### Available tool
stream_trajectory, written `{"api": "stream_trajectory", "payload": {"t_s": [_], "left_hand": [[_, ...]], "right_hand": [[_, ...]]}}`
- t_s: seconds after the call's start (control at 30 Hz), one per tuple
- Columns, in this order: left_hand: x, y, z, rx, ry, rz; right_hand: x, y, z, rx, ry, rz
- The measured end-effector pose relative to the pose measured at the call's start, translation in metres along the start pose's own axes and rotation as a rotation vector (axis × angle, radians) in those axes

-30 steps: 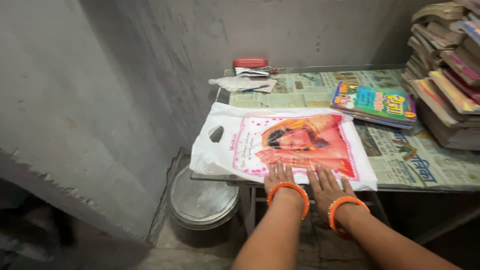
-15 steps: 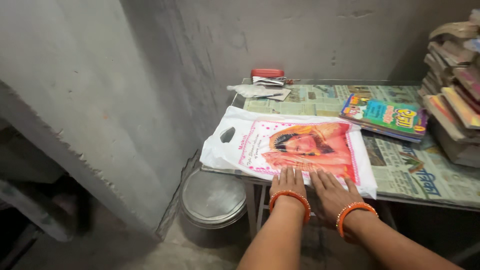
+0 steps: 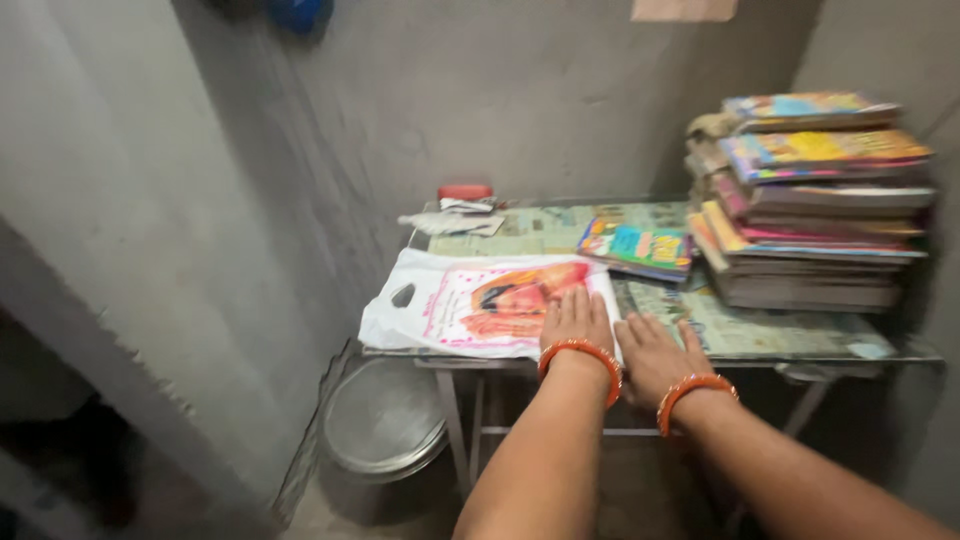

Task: The person moves books and small boxes from a shelf to a table, arranging them in a stack. The person handles books, a plastic bag, and several small boxes, placing them on a table covered with newspaper.

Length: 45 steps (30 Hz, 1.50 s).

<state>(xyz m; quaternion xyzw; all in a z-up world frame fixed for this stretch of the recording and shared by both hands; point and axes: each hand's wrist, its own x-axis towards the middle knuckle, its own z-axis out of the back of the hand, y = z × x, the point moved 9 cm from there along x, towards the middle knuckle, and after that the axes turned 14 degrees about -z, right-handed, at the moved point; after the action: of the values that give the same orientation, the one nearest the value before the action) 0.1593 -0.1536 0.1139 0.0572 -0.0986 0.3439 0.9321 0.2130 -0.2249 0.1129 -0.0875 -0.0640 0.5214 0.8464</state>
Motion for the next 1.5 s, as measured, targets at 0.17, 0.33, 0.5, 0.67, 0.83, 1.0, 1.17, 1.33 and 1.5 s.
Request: {"api": "stream_trajectory", "payload": {"t_s": [0.17,0.33,0.5,0.67,0.83,1.0,1.17,1.33,1.5], "left_hand": [[0.005,-0.061,0.083,-0.075,0.002,-0.080],[-0.015,-0.124,0.176,-0.034,-0.039,-0.174],[-0.026,-0.188,0.254,0.018,-0.186,-0.244],[-0.039,-0.256,0.321,-0.002,-0.374,-0.335],[-0.056,-0.328,0.356,-0.031,-0.304,-0.449],[-0.069,-0.392,0.412,-0.100,-0.574,-0.536],[-0.088,-0.446,0.453,-0.079,-0.523,-0.634],[-0.110,-0.489,0.500,-0.146,-0.627,-0.726],[-0.120,-0.520,0.537,-0.290,-0.760,-0.793]], "right_hand": [[-0.038,-0.064,0.076,-0.023,-0.138,-0.103],[-0.095,-0.114,0.146,-0.060,-0.405,-0.139],[-0.151,-0.174,0.202,-0.159,-0.432,-0.294],[-0.213,-0.234,0.250,-0.178,-0.453,-0.407],[-0.272,-0.293,0.274,-0.171,-0.449,-0.540],[-0.323,-0.351,0.307,-0.260,-0.581,-0.653],[-0.369,-0.399,0.341,-0.349,-0.753,-0.704],[-0.408,-0.444,0.367,-0.464,-0.840,-0.757],[-0.444,-0.467,0.396,-0.554,-0.884,-0.794]]}}
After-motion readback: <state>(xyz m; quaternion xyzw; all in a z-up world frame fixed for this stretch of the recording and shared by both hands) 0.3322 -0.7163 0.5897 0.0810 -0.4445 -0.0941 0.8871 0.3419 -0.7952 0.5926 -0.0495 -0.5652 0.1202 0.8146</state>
